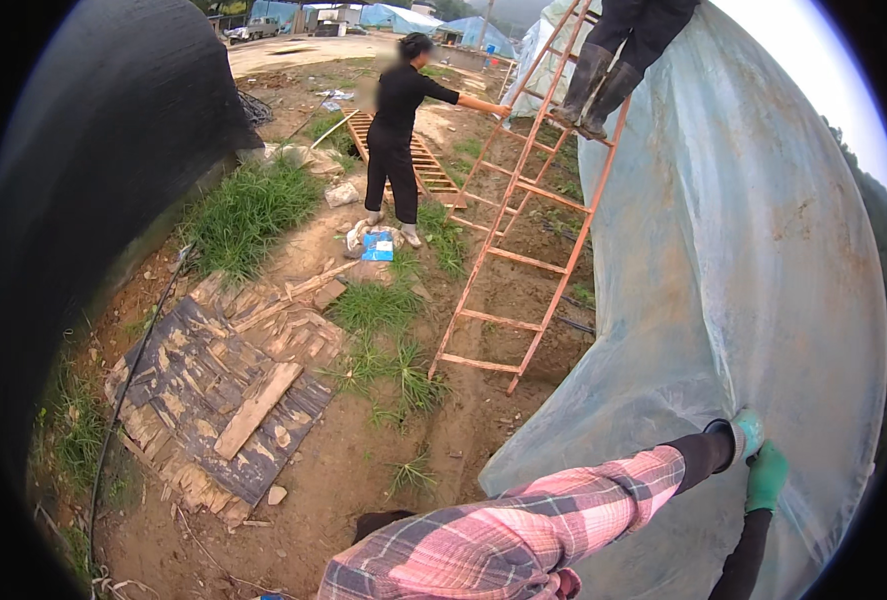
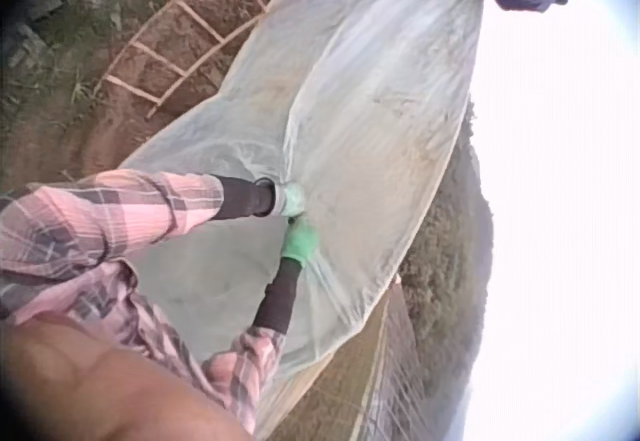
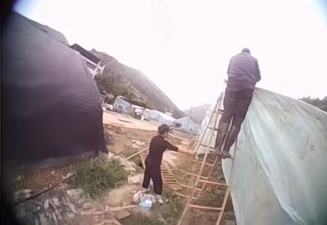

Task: The person pulls and smooths a large translucent plastic sheet over a greenhouse frame while coordinating with others. They repeatedly lift, stretch, and adjust the sheet to cover the curved structure, working alongside coworkers who assist from ladders and the ground.

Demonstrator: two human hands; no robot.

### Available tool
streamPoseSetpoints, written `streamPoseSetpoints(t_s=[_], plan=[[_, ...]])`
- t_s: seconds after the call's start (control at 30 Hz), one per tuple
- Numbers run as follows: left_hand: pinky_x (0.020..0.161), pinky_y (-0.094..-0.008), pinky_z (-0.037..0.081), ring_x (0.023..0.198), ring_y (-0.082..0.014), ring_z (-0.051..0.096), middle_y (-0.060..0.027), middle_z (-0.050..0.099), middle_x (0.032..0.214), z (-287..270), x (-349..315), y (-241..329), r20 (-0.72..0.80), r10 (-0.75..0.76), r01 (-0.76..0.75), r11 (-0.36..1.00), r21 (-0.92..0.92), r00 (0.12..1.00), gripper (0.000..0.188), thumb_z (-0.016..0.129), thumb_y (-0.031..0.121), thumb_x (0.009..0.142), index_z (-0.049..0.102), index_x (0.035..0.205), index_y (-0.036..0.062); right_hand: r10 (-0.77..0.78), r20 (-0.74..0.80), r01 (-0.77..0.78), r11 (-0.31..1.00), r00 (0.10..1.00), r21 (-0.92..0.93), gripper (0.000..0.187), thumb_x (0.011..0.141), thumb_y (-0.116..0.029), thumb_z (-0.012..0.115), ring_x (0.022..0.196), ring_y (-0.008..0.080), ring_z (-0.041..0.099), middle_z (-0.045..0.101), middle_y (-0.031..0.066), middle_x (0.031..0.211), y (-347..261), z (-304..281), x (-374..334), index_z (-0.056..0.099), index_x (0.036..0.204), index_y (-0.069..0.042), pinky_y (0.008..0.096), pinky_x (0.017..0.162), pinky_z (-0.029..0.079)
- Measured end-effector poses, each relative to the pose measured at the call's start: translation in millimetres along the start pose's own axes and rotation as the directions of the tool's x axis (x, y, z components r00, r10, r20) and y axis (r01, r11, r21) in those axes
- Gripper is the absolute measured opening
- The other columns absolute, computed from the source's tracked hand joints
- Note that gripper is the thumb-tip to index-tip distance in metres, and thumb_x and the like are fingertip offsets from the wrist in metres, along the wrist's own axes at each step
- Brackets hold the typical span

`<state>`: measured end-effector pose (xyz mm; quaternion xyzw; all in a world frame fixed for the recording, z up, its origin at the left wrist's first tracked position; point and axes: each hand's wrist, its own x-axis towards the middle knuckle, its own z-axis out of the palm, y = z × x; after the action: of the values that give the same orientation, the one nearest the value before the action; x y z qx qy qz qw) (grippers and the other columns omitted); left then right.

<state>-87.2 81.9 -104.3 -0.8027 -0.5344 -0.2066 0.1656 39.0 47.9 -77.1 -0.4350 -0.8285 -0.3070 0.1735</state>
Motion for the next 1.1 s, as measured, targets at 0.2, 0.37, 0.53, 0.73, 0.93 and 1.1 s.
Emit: streamPoseSetpoints(t_s=[0.2,0.37,0.53,0.73,0.93,1.1], plan=[[0.068,-0.0450,0.044,0.084,-0.0230,0.065,0.0005,0.070,0.090,-5,-2,5,0.083,0.021,-0.028,0.997,0.078,0.996,0.019,0.060,0.024,0.083,0.073,0.095,0.0183,0.076,0.062,-0.072,0.996,0.995,-0.061,0.018,0.070,-0.011,0.067,0.072,0.0394,0.060,0.061,0.0182,0.076,-3,-3,-2,0.053,0.081,-0.006,0.0486,0.061,0.044],[0.070,-0.0422,0.045,0.087,-0.0224,0.066,0.0007,0.071,0.090,-10,-1,-4,0.089,0.013,-0.020,0.997,0.080,0.996,0.020,0.062,0.024,0.082,0.073,0.097,0.0185,0.006,-0.005,-0.006,1.000,1.000,0.017,0.022,0.071,-0.013,0.069,0.074,0.0371,0.060,0.061,0.0176,0.079,4,9,0,0.056,0.086,-0.005,0.0463,0.062,0.046],[0.070,-0.0421,0.046,0.088,-0.0230,0.066,-0.0008,0.071,0.093,-2,-2,12,0.083,0.083,-0.090,0.992,0.092,0.993,0.021,0.061,0.023,0.083,0.074,0.098,0.0189,0.023,-0.002,-0.023,0.994,1.000,-0.109,0.027,0.070,-0.013,0.071,0.087,0.0357,0.056,0.056,0.0158,0.091,6,-13,-30,0.055,0.088,-0.002,0.0449,0.070,0.045],[0.068,-0.0440,0.047,0.090,-0.0225,0.067,-0.0017,0.071,0.097,10,12,2,0.055,0.096,-0.100,0.990,0.096,0.994,0.023,0.060,0.022,0.084,0.073,0.102,0.0181,-0.011,-0.048,-0.001,0.973,0.999,-0.233,0.028,0.073,-0.019,0.070,0.088,0.0339,0.052,0.054,0.0137,0.091,23,-33,-48,0.054,0.089,-0.002,0.0443,0.073,0.044],[0.074,-0.0468,0.048,0.094,-0.0259,0.066,-0.0045,0.070,0.099,2,12,5,0.133,0.101,-0.112,0.991,0.075,0.986,0.024,0.059,0.021,0.084,0.072,0.104,0.0168,-0.204,-0.182,0.125,0.921,0.962,-0.370,0.017,0.080,-0.017,0.064,0.076,0.0346,0.052,0.053,0.0147,0.082,47,-7,-46,0.053,0.085,-0.005,0.0447,0.067,0.043],[0.071,-0.0453,0.047,0.094,-0.0240,0.066,-0.0036,0.071,0.098,-5,8,0,0.131,0.118,-0.127,0.990,0.065,0.984,0.023,0.059,0.021,0.084,0.072,0.104,0.0177,-0.084,-0.087,0.057,0.960,0.993,-0.274,0.015,0.080,-0.016,0.065,0.074,0.0326,0.052,0.054,0.0127,0.081,36,-11,-42,0.053,0.083,-0.007,0.0444,0.062,0.041]])
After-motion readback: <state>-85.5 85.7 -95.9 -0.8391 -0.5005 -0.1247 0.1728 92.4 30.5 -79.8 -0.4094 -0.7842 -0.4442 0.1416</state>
